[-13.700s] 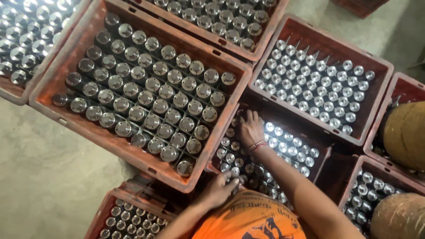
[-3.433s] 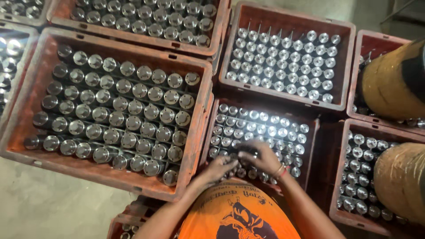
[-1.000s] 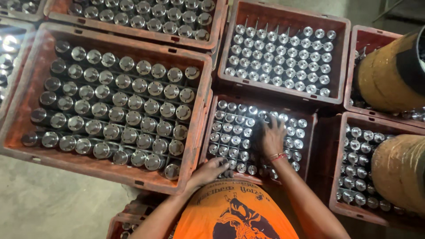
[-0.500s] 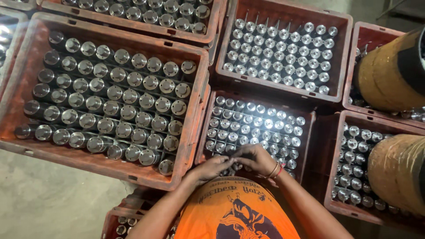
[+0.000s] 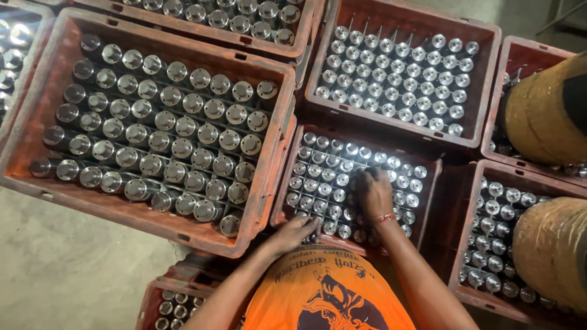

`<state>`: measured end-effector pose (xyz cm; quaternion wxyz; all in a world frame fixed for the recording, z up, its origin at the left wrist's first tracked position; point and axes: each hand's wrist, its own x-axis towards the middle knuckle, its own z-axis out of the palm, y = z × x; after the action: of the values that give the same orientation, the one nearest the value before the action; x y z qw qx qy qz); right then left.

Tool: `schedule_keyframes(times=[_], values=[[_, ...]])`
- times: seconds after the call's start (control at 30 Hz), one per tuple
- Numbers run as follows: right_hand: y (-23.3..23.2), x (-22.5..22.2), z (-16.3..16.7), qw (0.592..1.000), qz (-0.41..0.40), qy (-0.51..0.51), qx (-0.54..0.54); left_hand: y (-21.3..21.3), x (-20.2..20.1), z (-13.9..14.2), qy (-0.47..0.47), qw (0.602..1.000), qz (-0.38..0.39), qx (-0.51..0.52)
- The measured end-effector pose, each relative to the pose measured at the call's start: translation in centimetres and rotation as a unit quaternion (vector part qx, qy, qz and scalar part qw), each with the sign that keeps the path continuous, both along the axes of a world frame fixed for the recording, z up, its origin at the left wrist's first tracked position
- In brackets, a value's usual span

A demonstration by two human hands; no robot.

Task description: The person arranges small, shiny metal parts into a grid pattern inside a red plastic crate. They pick up the parts from a cylindrical container and place them one by one into the crate, filling the available slots.

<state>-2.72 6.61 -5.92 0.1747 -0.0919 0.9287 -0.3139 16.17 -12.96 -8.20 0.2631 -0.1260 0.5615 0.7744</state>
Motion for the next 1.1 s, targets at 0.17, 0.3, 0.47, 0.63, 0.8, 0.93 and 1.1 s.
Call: schedule_keyframes(times=[0.17, 0.3, 0.47, 0.63, 0.8, 0.93, 1.1], values=[[0.1, 1.9, 1.0, 0.954, 0.105, 0.254, 0.123, 0.5, -1.0, -0.8, -0.027, 0.999, 0.026, 0.019], [0.1, 5.4, 2.0, 0.965, 0.194, 0.002, -0.174, 0.6, -1.5, -0.3, -0.037, 0.999, 0.011, 0.016], [-0.7, 7.5, 2.5, 0.875, 0.243, -0.167, -0.384, -0.1, -1.5, 1.2, -0.074, 0.992, -0.022, 0.099], [-2.8, 5.3, 1.7, 0.957, 0.15, -0.159, -0.193, -0.9, -0.5, 1.3, -0.108, 0.988, -0.019, 0.11], [-5.5, 0.8, 0.5, 0.965, 0.156, 0.205, -0.044, -1.1, 1.2, -0.2, -0.049, 0.995, 0.013, 0.089], [-6.0, 0.3, 0.5, 0.935, 0.226, 0.273, -0.018, -1.7, 2.1, -0.8, -0.016, 1.0, -0.003, 0.012], [-5.6, 2.9, 0.6, 0.976, 0.194, 0.09, 0.048, -1.9, 2.0, -0.8, -0.034, 0.999, 0.032, 0.006]])
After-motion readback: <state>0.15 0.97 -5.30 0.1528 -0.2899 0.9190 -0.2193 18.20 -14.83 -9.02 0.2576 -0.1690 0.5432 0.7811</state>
